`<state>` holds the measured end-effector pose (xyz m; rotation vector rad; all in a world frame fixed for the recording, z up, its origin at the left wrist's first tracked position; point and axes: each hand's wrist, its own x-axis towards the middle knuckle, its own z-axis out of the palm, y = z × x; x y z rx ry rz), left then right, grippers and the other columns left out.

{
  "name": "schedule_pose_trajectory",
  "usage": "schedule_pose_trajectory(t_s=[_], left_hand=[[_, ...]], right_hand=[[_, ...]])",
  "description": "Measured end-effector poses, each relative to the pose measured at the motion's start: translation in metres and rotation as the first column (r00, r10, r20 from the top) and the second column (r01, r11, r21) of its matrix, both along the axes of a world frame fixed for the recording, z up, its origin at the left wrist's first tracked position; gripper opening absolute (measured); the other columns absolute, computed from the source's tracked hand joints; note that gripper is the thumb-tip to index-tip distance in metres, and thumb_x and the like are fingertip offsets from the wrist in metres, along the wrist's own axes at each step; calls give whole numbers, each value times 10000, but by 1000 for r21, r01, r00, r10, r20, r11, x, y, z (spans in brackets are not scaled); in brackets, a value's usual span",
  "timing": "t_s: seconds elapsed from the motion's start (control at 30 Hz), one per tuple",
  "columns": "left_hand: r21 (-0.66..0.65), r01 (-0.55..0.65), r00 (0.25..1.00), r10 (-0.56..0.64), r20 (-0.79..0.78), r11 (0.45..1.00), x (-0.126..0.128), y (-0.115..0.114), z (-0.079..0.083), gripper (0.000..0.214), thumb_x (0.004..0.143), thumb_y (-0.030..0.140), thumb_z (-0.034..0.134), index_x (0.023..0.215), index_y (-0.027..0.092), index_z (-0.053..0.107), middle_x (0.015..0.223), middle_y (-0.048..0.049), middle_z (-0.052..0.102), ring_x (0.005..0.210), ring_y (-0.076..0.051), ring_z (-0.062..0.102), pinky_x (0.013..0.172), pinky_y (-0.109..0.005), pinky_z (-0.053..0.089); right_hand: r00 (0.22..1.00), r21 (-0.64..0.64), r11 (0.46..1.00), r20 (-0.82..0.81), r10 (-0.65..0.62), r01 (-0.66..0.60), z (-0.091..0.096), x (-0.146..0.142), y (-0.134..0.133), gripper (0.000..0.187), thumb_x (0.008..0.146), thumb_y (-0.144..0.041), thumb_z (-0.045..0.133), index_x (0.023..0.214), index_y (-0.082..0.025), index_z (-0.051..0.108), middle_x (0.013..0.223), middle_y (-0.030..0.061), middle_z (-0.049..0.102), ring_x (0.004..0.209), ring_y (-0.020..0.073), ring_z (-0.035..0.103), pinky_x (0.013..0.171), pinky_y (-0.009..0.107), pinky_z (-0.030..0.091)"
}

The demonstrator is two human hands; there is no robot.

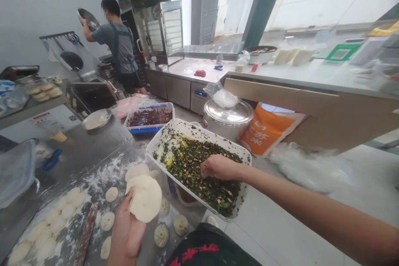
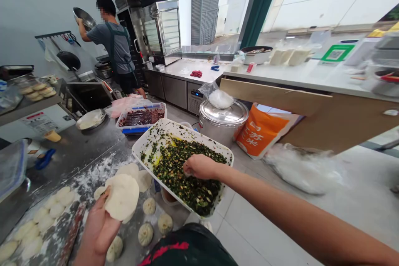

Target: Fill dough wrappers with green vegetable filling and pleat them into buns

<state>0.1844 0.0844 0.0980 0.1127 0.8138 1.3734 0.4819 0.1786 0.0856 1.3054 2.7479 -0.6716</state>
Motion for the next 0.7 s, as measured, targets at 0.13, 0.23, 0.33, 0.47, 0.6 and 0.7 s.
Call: schedule_pose_trajectory(t_s=[0.13, 0.23, 0.33, 0.47, 0.6, 0.7], left_hand=[[-46, 43, 999, -42, 22, 998, 17, 15, 9, 249, 767, 207, 474, 976, 155, 598, 963, -108, 621, 920, -228, 555, 932, -432, 315], [-44, 60, 997, -59, 43, 997, 31, 28, 14, 292, 762, 212, 480, 1035, 152, 563, 942, -113, 629, 927, -237, 551, 926, -439, 324], [-68, 62, 997, -59, 54, 996, 45, 40, 18, 318, 759, 234, 482, 1063, 161, 542, 926, -103, 637, 932, -236, 550, 916, -438, 335], [-137, 54, 997, -47, 54, 989, 68, 53, 20, 310, 766, 276, 466, 1043, 161, 548, 930, -96, 635, 913, -235, 558, 887, -449, 359], [-164, 99, 990, -81, 115, 981, 99, 59, 20, 275, 769, 282, 454, 970, 140, 578, 873, -94, 644, 847, -217, 582, 845, -418, 399], [-127, 171, 962, -138, 234, 977, 122, 63, 22, 283, 771, 304, 439, 913, 116, 594, 853, -104, 636, 860, -219, 572, 822, -392, 416]], right_hand=[[993, -152, 987, -119, 27, -45, 3, 2, 3, 180, 686, -132, 411, 689, -175, 586, 595, -20, 586, 533, 91, 519, 528, 188, 360], [982, -231, 971, -189, 21, -65, 4, 7, 3, 214, 725, -135, 363, 739, -160, 575, 602, -21, 589, 529, 80, 524, 521, 175, 377], [958, -289, 957, -279, -69, -15, 9, 17, 3, 196, 743, -172, 374, 761, -154, 569, 578, -21, 579, 521, 88, 509, 514, 186, 382], [908, -299, 950, -365, -205, 94, 28, 31, 2, 181, 759, -219, 397, 771, -176, 572, 579, -25, 584, 519, 93, 498, 506, 192, 372], [892, -139, 963, -365, -267, 231, 57, 31, -7, 210, 789, -229, 368, 815, -212, 576, 610, -25, 589, 542, 101, 508, 532, 205, 387], [869, 37, 938, -391, -303, 344, 64, 15, -23, 256, 808, -203, 332, 930, -234, 555, 767, 8, 598, 664, 118, 533, 619, 228, 417]])
